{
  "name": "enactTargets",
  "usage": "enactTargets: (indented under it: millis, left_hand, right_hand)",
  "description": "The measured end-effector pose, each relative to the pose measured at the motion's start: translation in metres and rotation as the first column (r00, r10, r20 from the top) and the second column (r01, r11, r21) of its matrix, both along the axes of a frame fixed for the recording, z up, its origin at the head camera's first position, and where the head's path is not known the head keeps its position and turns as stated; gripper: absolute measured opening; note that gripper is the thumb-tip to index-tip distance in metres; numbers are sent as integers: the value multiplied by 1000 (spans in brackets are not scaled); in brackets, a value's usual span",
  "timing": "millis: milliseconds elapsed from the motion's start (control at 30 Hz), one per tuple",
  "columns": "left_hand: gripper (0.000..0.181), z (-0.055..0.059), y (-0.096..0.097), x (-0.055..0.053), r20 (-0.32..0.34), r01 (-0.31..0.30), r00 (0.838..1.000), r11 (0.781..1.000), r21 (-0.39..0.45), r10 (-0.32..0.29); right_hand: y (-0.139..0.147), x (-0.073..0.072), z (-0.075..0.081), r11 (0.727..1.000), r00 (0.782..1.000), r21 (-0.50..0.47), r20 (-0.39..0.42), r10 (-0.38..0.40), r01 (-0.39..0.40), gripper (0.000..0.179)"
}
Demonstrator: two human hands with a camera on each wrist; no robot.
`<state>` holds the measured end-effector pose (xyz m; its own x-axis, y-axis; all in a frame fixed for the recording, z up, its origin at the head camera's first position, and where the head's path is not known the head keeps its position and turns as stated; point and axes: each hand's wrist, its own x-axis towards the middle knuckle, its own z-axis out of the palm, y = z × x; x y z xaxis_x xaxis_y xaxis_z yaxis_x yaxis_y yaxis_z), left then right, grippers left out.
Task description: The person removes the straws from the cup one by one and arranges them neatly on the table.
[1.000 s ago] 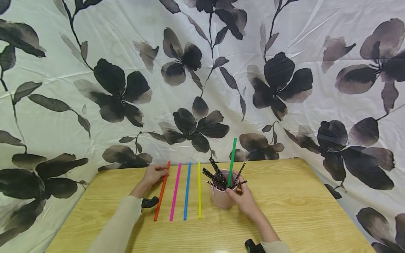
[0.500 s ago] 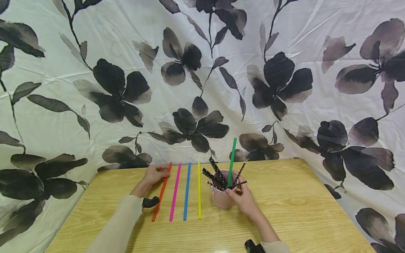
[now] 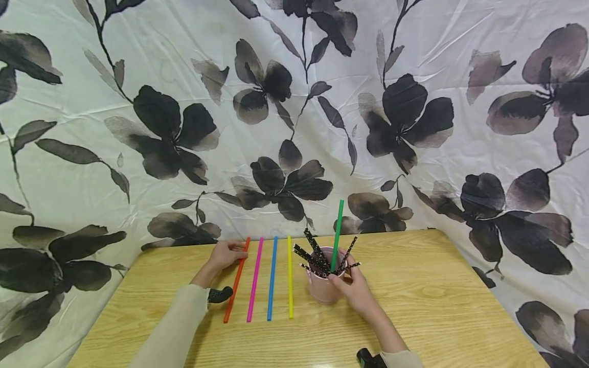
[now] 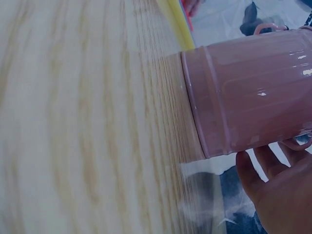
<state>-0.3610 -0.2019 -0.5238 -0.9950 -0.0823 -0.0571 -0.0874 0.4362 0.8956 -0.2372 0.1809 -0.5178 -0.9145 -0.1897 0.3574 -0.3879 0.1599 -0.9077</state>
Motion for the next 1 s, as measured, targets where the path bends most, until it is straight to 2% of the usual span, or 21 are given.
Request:
enactTargets:
  millis: [1000]
  left_hand:
    - [27,-4,1,1,-10,-8,1000,1000,25,8]
  right_hand:
    - [0,0,0,1000,1000,-5,7,9,-9,64]
